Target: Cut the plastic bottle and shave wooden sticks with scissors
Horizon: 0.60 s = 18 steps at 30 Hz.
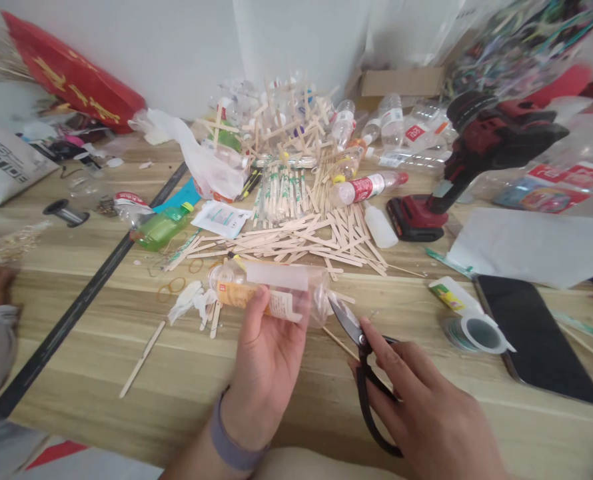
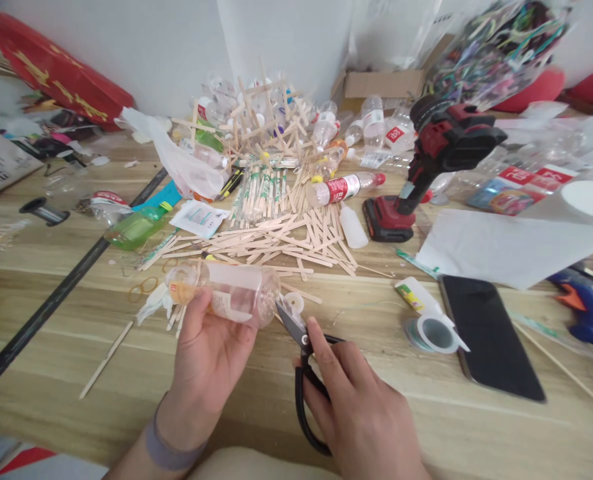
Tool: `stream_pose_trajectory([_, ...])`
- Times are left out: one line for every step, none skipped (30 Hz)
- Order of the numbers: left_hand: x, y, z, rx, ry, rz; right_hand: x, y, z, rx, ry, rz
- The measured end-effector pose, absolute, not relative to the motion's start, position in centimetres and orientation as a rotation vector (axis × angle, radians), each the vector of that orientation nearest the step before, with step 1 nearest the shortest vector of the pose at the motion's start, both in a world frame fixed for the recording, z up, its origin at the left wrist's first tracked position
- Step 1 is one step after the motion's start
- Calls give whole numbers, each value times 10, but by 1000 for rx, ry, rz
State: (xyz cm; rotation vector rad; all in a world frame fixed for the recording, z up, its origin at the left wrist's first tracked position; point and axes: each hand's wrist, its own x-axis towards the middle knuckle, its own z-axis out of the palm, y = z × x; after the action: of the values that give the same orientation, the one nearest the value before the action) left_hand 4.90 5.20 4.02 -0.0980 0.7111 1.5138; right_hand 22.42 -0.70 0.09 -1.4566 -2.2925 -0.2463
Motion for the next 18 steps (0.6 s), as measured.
stream_pose_trajectory([49,52,41,-99,714,1515,224,-7,1,-1456,-2290,-243])
stream_pose_trajectory([49,51,41,-103,720,1514,224,-7,1,-1455,-2282,-248])
stream_pose_trajectory([49,51,42,-107,729,1515,223,-6,1,-1456,-2275,-260])
stream_pose_trajectory([50,51,42,-108,739,1517,222,-6,1,-1454,-2278,-270])
stream_pose_trajectory([50,51,42,-105,747,1521,222,-5,1,-1453,-2282,-281])
stream_pose_trajectory([50,50,42,-98,751,1527,221,-5,1,-1453,-2289,-290])
stream_pose_trajectory([50,50,42,-89,753,1532,221,-5,1,-1457,-2297,-298])
stream_pose_trajectory([51,49,43,-80,755,1538,221,-5,1,-1455,-2307,-308])
stream_pose_trajectory([51,49,43,-73,757,1543,221,-6,1,-1457,-2315,-318])
stream_pose_trajectory([52,48,43,-71,763,1548,220,-6,1,-1462,-2318,-330])
stream_pose_trajectory([54,47,44,-74,773,1553,220,-7,1,-1464,-2321,-343])
stream_pose_trajectory([55,47,45,-80,786,1556,220,-7,1,-1466,-2323,-362])
stream_pose_trajectory([56,46,46,-87,796,1556,220,-8,2,-1469,-2325,-385])
stream_pose_trajectory([58,45,46,-90,801,1554,219,-7,2,-1475,-2325,-415])
stream_pose_trajectory([58,45,47,-87,802,1551,219,-7,3,-1480,-2321,-451])
stream_pose_trajectory([59,45,47,-81,800,1546,219,-6,4,-1476,-2320,-483])
stream_pose_trajectory([59,44,47,-72,796,1541,219,-4,5,-1466,-2318,-513])
stream_pose_trajectory([59,45,47,-66,789,1534,220,-3,7,-1451,-2314,-539])
